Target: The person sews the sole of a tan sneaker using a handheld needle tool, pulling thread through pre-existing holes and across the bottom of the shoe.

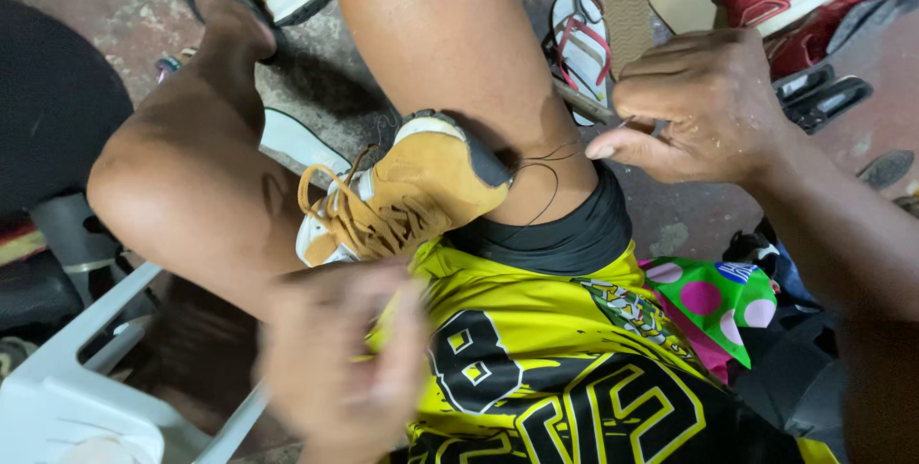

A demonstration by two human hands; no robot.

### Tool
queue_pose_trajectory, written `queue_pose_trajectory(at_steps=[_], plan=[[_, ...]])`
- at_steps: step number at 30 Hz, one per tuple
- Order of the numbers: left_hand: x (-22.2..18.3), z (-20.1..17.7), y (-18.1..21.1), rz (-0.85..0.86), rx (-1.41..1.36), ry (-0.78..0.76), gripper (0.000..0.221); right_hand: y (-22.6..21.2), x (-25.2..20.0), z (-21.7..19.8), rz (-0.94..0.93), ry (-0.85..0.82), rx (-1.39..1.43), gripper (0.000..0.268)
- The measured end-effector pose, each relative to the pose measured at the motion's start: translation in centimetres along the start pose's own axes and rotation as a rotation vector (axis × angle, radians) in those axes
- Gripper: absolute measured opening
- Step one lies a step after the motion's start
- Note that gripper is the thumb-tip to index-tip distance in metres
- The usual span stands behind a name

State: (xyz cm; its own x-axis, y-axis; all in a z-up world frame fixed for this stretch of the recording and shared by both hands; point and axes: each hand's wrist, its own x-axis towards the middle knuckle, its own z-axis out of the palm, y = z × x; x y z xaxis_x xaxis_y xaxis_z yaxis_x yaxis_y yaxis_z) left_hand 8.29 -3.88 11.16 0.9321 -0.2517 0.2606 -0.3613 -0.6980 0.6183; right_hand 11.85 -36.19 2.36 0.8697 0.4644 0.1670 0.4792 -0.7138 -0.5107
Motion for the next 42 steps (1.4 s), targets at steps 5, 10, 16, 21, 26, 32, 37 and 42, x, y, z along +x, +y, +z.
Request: queue_pose_trajectory(at_steps=[5,10,16,21,26,32,37,42], plan=[[2.5,5.2,3.0,0.210,0.035,-0.165,0.028,-1.4,-0.4,0.2,0.029,-0.004,0.063,0.055],[3.4,6.7,2.1,0.212,0.047,-0.264,0.018,-1.7,-0.1,0.1,0.004,0.015,0.066,0.054],[3.5,6.8,1.6,0.195,-0.038,-0.290,0.017,-1.6,0.9,1.1,-0.184,-0.125,0.289,0.055],[3.7,6.7,0.9,0.187,-0.097,-0.324,0.018,-3.7,-0.1,4.2,0.155,0.084,0.695,0.034],[4.0,6.4,0.4,0.186,-0.149,-0.313,0.017,-3.7,-1.0,3.4,0.319,-0.209,0.392,0.019],[4.4,6.3,0.5,0.151,-0.222,-0.307,0.015,-4.7,-2.0,2.9,0.395,0.066,0.514,0.034],[4.3,5.9,0.4,0.099,-0.359,-0.291,0.015,-6.4,-1.1,5.8,0.240,0.310,0.633,0.049],[4.1,5.8,0.5,0.037,-0.394,-0.289,0.012,-6.2,-0.7,4.7,0.189,0.387,0.725,0.022]])
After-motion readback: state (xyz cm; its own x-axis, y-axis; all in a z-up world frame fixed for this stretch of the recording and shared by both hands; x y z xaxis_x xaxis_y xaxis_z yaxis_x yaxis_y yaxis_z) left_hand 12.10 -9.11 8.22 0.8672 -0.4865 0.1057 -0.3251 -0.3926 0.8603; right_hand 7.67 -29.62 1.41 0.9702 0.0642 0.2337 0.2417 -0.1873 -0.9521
